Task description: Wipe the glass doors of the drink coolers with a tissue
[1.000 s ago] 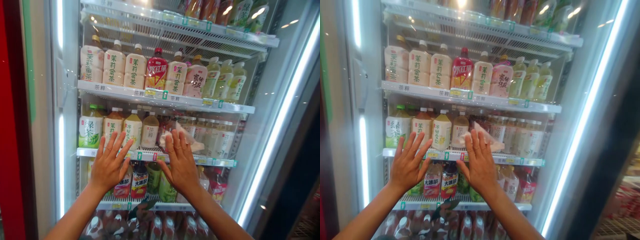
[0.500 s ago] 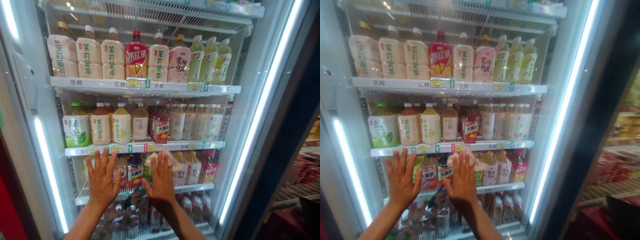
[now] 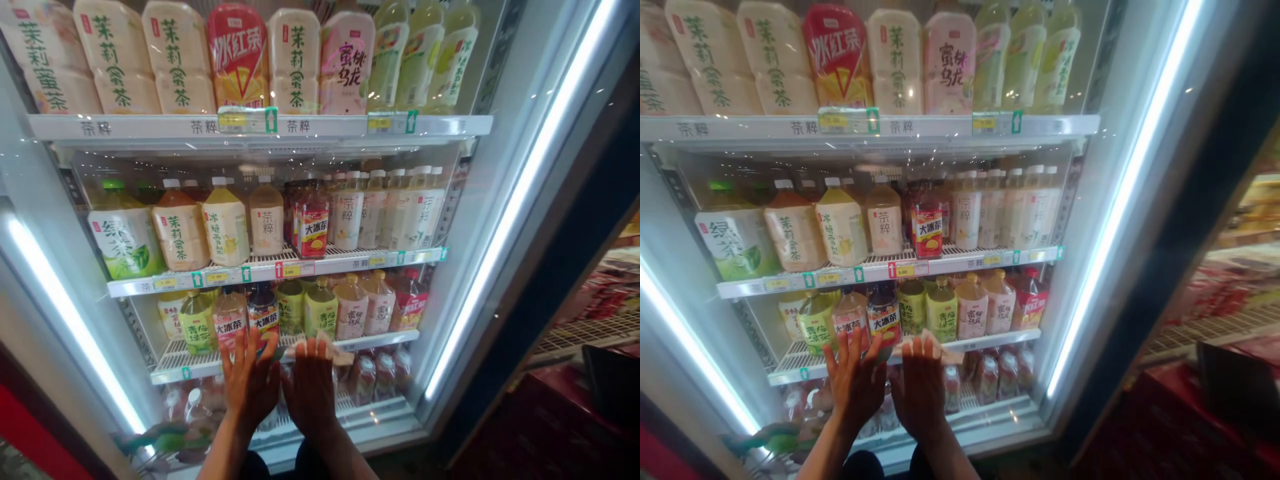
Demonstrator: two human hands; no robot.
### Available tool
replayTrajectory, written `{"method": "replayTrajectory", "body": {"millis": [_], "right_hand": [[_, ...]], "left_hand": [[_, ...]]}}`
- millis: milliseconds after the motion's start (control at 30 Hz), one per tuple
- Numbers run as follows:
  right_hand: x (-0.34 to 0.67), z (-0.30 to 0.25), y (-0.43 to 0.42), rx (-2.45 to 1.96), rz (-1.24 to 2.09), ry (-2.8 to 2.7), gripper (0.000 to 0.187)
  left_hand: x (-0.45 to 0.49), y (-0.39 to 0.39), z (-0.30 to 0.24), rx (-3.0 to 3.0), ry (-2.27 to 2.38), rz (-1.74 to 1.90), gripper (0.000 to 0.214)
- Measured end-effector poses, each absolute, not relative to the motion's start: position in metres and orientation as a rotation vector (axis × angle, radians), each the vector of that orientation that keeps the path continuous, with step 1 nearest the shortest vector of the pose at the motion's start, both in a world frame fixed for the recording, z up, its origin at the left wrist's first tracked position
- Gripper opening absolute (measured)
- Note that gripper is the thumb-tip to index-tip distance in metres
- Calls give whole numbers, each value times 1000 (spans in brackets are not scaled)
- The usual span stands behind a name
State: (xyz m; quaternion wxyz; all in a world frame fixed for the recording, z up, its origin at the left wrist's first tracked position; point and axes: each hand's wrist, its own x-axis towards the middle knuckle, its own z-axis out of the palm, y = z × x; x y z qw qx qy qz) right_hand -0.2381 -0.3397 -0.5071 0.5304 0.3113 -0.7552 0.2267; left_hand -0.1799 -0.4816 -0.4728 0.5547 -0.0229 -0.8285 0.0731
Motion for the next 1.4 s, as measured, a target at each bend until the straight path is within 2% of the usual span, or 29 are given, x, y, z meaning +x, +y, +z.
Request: {"method": "replayTrajectory", "body": {"millis": [100, 300, 467, 533, 700, 767, 1000, 1233, 1300, 1400], "right_hand": [[-236, -524, -334, 785, 516, -1777, 73], [-245, -474, -338, 726, 631, -1857, 76], [-233, -532, -336, 731, 580, -1802, 75], [-230, -540, -334, 747, 588, -1820, 74], [-239, -475, -338, 723, 686, -1876, 75], [-242, -464, -340, 715, 683, -1888, 76], [-230, -541, -334, 756, 589, -1798, 72], [-247, -456, -341, 690, 664, -1785, 72], [-246, -466, -342, 690, 653, -1784, 72], [-237, -514, -338, 667, 619, -1786, 72]], "left_hand": [[-181, -480, -479, -46, -1951, 182, 81], [-183, -479, -479, -73, -1891, 166, 81], [-182, -475, -473, -105, -1871, 91, 76], [-182, -475, -473, -107, -1863, 90, 75], [-184, -478, -477, -104, -1846, 150, 76], [-184, -479, -478, -104, -1852, 154, 76], [-182, -475, -476, -107, -1849, 100, 71], [-181, -476, -476, -116, -1849, 92, 71], [-182, -476, -477, -115, -1848, 88, 70], [-182, -477, -476, -111, -1855, 93, 72]]}}
